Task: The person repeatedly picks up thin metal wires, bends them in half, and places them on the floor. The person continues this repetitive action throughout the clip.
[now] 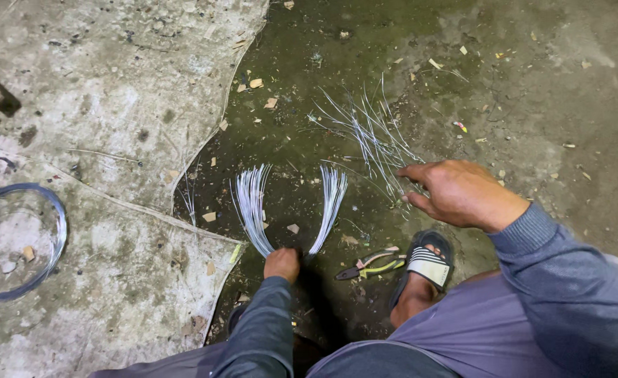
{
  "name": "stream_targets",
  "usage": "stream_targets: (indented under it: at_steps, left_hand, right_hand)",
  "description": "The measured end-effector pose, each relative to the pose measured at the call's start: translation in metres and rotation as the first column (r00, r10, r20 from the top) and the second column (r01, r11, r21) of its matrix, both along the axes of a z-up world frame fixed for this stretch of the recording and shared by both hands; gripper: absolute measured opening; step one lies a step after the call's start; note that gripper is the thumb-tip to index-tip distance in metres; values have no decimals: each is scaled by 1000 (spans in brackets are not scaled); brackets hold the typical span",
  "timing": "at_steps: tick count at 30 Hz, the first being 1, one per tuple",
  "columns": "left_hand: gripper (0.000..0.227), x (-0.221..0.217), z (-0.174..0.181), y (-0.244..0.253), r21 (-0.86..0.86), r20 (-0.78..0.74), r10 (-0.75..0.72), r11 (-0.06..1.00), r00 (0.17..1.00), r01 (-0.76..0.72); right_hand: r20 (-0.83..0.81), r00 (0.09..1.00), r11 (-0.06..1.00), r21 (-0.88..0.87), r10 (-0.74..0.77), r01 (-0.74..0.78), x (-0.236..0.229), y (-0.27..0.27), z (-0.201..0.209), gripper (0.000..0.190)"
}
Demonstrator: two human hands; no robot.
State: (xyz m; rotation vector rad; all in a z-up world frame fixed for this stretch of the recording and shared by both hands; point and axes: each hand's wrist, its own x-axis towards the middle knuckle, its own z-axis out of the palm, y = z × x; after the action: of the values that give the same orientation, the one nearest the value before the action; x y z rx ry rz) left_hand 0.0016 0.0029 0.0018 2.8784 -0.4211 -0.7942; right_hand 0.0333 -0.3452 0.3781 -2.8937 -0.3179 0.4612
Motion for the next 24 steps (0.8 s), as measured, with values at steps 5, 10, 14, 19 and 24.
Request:
stream_targets:
  at_steps: [5,10,14,19,24]
  left_hand:
    - [25,7,23,-4,-120,46,77,990,996,-71]
    - [41,17,62,-17,-333,570,79,932,818,142]
    - [15,29,109,-33,-484,417,367,864,831,-138]
    - [14,44,176,-57,-726,621,606,684,498,74]
    - [15,19,243,-97,-632,766,470,673,438,385]
  right_hand:
    - [-73,996,997,-66,-41,36,0,1,-1,47]
    - [-67,997,997,-66,-38,34,-1,1,-1,49]
    - [-46,999,998,-66,-14,11,-1,2,-1,46]
    - [-109,993,996,78,-44,52,-3,14,-4,51]
    - [-311,910,698,587,-273,410,-9,35,-26,58]
